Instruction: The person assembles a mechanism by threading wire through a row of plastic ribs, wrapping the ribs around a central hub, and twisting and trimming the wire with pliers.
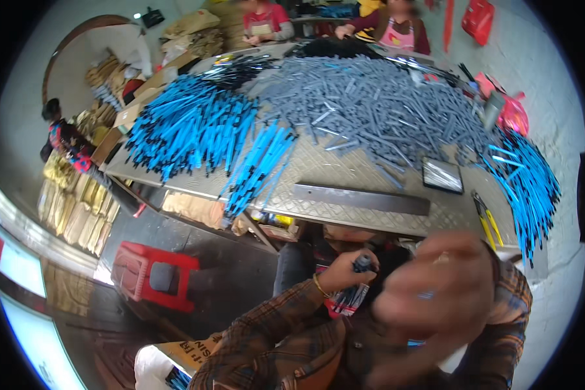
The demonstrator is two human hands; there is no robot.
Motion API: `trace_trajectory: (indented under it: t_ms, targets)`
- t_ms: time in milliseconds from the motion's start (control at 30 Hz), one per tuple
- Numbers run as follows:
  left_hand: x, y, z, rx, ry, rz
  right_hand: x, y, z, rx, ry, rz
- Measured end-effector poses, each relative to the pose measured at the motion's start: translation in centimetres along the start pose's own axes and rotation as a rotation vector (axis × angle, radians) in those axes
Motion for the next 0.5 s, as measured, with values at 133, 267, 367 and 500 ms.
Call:
trace_trajectory:
  t_ms: [133, 267, 367, 500]
  targets:
    - [-5.1, 7.6, -3.6, 0.176, 0.357, 0.355, -9.6, 2.5, 0.4, -0.170, -0.295, 0.569]
    - [-9.5, 13.8, -6.8, -0.311, 0.518, 0.560, -17.1, 2.2, 3.6, -0.135, -0.466, 0.898]
    - [-11.9, 16.1, -8.2, -0.603, 0.517, 0.597, -18.6, 1.7, 9.6, 0.156, -0.387, 0.853]
    - [-10.3, 15.1, -7.6, -0.803, 0.470, 0.566, -18.2, 1.2, 17.5, 0.508, -0.145, 0.737]
Point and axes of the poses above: each hand's wrist, its own x-axis towards the middle knuckle, its own z-axis out of the palm, y = z × x, the point moved 3 cm from there along x, towards the middle knuckle, and after that the axes turned 3 degrees about -x, right-handed, at the moved point
